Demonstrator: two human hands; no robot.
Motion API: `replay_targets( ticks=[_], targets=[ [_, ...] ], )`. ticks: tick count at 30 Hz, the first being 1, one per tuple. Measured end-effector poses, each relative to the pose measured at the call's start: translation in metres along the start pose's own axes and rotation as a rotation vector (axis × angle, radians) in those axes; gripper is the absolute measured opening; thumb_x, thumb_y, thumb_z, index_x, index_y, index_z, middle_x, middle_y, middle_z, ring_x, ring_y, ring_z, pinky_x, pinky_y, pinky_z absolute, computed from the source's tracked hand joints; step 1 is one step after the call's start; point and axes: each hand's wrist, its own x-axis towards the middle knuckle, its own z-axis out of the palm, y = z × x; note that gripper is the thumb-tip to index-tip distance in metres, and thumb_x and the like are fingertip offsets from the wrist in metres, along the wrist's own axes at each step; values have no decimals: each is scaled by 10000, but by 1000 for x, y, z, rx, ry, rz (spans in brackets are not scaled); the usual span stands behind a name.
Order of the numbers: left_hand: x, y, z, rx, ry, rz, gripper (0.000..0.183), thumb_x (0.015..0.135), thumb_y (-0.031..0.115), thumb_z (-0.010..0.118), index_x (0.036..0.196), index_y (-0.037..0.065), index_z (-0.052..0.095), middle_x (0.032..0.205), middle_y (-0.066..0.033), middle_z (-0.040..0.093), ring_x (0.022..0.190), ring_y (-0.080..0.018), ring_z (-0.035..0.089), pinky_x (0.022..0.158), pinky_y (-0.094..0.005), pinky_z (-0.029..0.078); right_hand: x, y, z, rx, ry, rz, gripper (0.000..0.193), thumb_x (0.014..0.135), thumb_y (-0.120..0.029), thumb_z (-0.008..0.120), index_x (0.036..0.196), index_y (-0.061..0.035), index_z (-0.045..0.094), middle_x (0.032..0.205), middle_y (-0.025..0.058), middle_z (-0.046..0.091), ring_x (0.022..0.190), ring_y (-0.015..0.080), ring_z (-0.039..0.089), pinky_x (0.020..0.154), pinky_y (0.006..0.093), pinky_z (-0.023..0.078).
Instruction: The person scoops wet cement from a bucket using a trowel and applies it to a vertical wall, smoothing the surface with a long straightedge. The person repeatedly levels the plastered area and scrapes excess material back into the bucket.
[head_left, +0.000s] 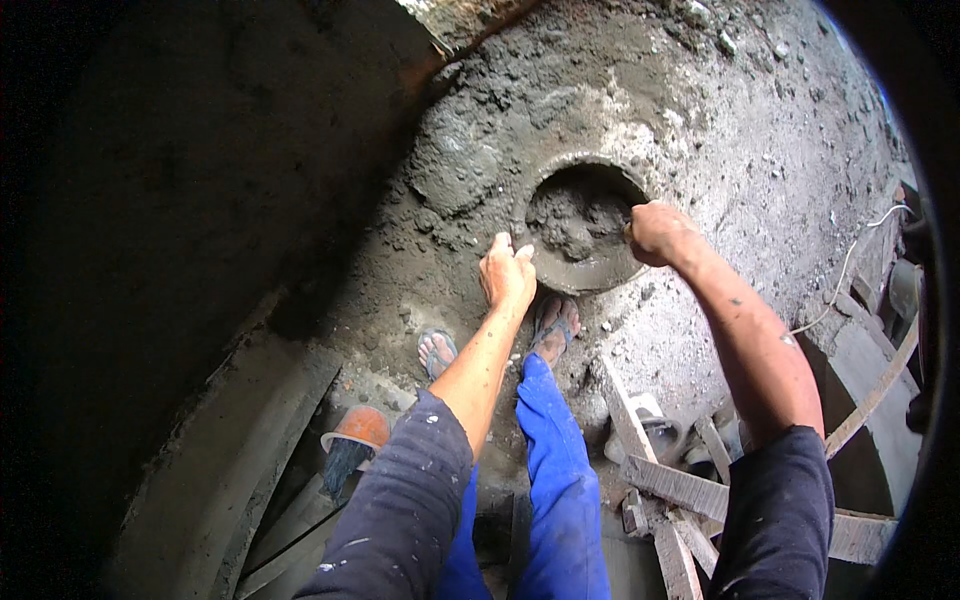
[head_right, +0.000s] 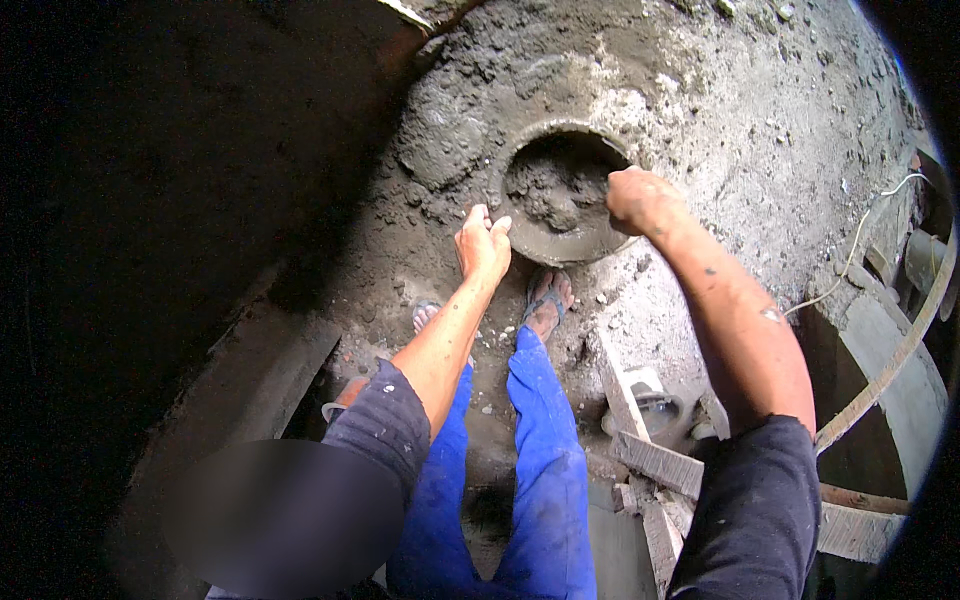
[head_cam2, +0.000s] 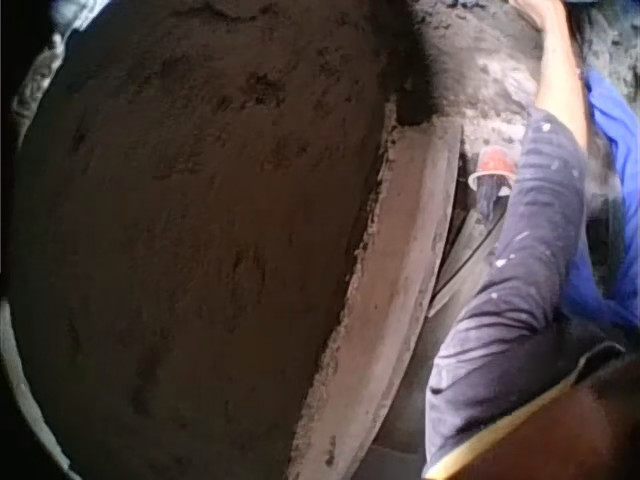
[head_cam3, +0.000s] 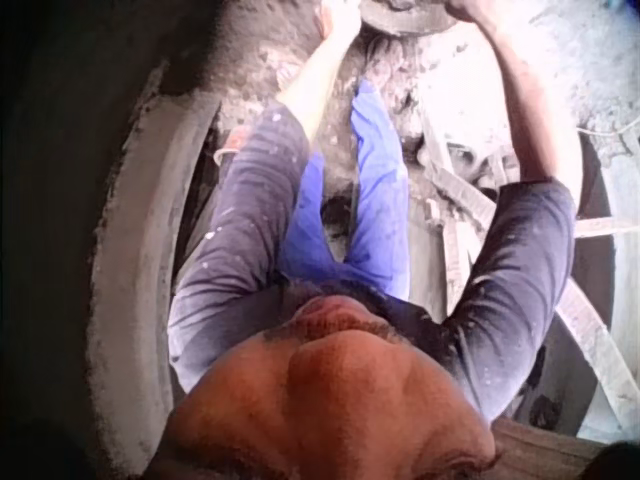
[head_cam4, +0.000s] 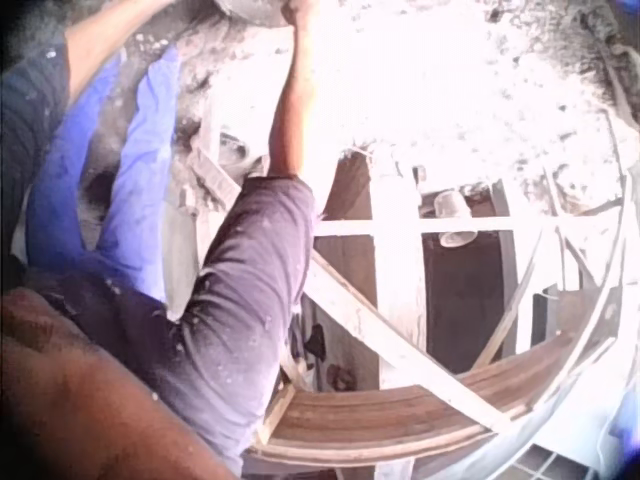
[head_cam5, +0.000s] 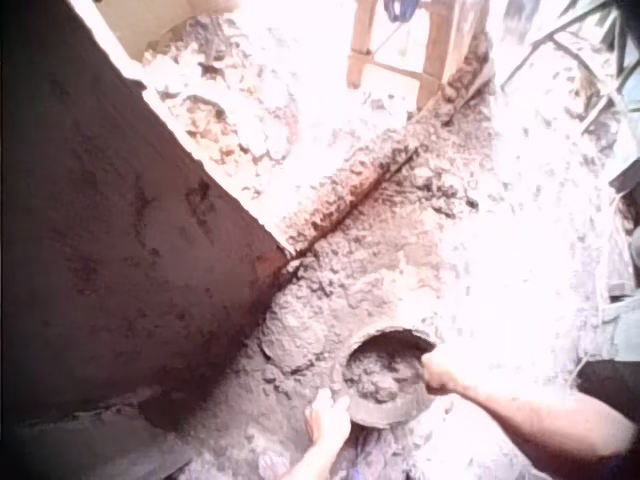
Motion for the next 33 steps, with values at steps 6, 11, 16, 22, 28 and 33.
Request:
replay_targets(
  ticks=[6,11,16,22,28,33],
  targets=[
    [-8,-6,0,13,-68,-16,304,839,156,709,1064,-5,581,875,-233,666,859,-446,641,743,-486,493,-23,7,74,812,-146,-27,355,931,-358,626,863,-15,690,647,102,640,524,195,579,496,358,462],
    [-18,-8,1,12,-70,-27,297,840,156,707,1047,-7,570,867,-229,659,840,-430,645,739,-479,497,-34,-50,126,1894,-302,175,313,977,-396,590,1102,-111,617,651,-15,538,465,74,468,398,226,372],
    [-14,-12,1,-7,-35,-55,308,838,149,715,1057,-10,569,883,-214,661,845,-423,641,761,-468,499,-68,-84,127,2576,-174,246,410,1029,-443,411,1224,-121,570,664,7,500,425,90,381,394,228,340],
    [1,-11,-3,-31,-49,-75,276,830,170,731,1001,15,580,870,-237,668,855,-447,640,757,-482,494,-99,-28,80,863,357,234,352,978,-265,514,1175,18,583,762,205,669,677,304,673,613,432,530],
    [-14,-11,5,-67,-117,-107,251,846,159,703,999,16,563,891,-278,666,914,-479,636,783,-512,493,-42,-34,54,256,178,27,259,953,-238,501,1111,-63,608,948,248,683,875,442,659,782,504,535],
    [-28,-29,5,-77,-102,-175,269,841,173,713,980,2,560,882,-269,669,925,-476,634,808,-502,491,-50,-7,43,279,309,-11,235,946,-280,541,1118,-153,639,972,191,699,884,413,668,755,493,544]
  ],
)
